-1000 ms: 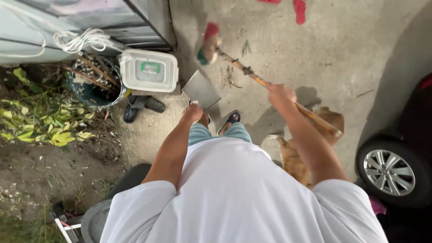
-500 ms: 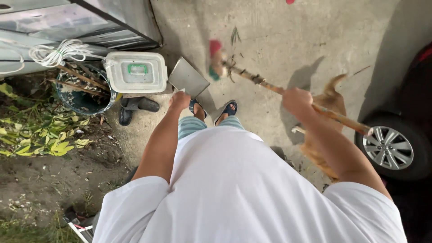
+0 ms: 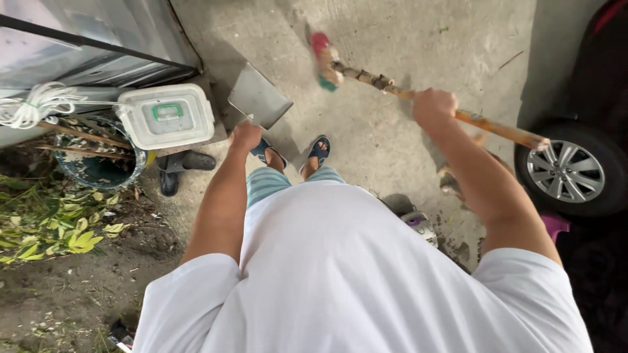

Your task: Sweep up debris from a concrete outdoor area into a dustpan and organize plastic trash bins.

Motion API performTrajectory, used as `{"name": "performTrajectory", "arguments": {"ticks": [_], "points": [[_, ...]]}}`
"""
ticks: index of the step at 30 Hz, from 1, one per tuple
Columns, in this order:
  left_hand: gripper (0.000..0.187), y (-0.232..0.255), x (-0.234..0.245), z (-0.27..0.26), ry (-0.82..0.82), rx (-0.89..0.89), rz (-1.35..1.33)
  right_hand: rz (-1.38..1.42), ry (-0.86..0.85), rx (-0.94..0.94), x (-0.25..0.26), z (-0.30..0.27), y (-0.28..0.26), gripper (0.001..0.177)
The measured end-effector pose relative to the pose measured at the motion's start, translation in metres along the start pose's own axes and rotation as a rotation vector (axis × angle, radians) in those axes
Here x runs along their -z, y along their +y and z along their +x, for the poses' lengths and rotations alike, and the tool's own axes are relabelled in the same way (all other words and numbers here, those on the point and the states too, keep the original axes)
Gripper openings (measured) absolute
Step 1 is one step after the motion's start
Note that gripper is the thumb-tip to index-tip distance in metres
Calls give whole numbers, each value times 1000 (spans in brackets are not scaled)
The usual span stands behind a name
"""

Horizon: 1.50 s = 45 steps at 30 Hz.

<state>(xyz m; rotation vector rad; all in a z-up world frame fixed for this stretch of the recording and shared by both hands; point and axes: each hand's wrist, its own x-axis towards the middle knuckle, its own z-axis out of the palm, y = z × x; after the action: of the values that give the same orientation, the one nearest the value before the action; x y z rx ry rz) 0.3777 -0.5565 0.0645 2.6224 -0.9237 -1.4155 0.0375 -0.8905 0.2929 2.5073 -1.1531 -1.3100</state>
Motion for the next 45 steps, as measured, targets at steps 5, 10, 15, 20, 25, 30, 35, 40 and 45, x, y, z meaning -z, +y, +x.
{"name": "performTrajectory", "arguments": {"ticks": [5, 10, 15, 20, 25, 30, 35, 40, 45], "points": [[49, 26, -29, 7, 40, 90, -106, 138, 84, 34, 50, -16, 5, 39], [49, 20, -91, 41, -31, -18, 34, 301, 188, 180, 104, 31, -80, 39], [51, 35, -52, 8, 119, 24, -124, 258, 219, 293, 143, 105, -210, 30], [39, 8, -25, 36, 15, -222, 241, 204, 237, 333, 91, 241, -306, 26], [48, -9, 4, 44, 4, 27, -335, 162, 338, 313, 158, 229, -285, 31], [37, -11, -4, 66, -16, 61, -311, 88, 249, 432, 247, 166, -273, 34], [26, -18, 13, 104, 17, -47, -136, 73, 268, 460, 222, 249, -306, 31], [28, -25, 7, 120, 41, -302, 202, 152, 259, 365, 270, 208, -256, 32], [36, 24, 92, 104, 79, 124, -228, -23, 254, 575, 316, 257, -269, 30]]}}
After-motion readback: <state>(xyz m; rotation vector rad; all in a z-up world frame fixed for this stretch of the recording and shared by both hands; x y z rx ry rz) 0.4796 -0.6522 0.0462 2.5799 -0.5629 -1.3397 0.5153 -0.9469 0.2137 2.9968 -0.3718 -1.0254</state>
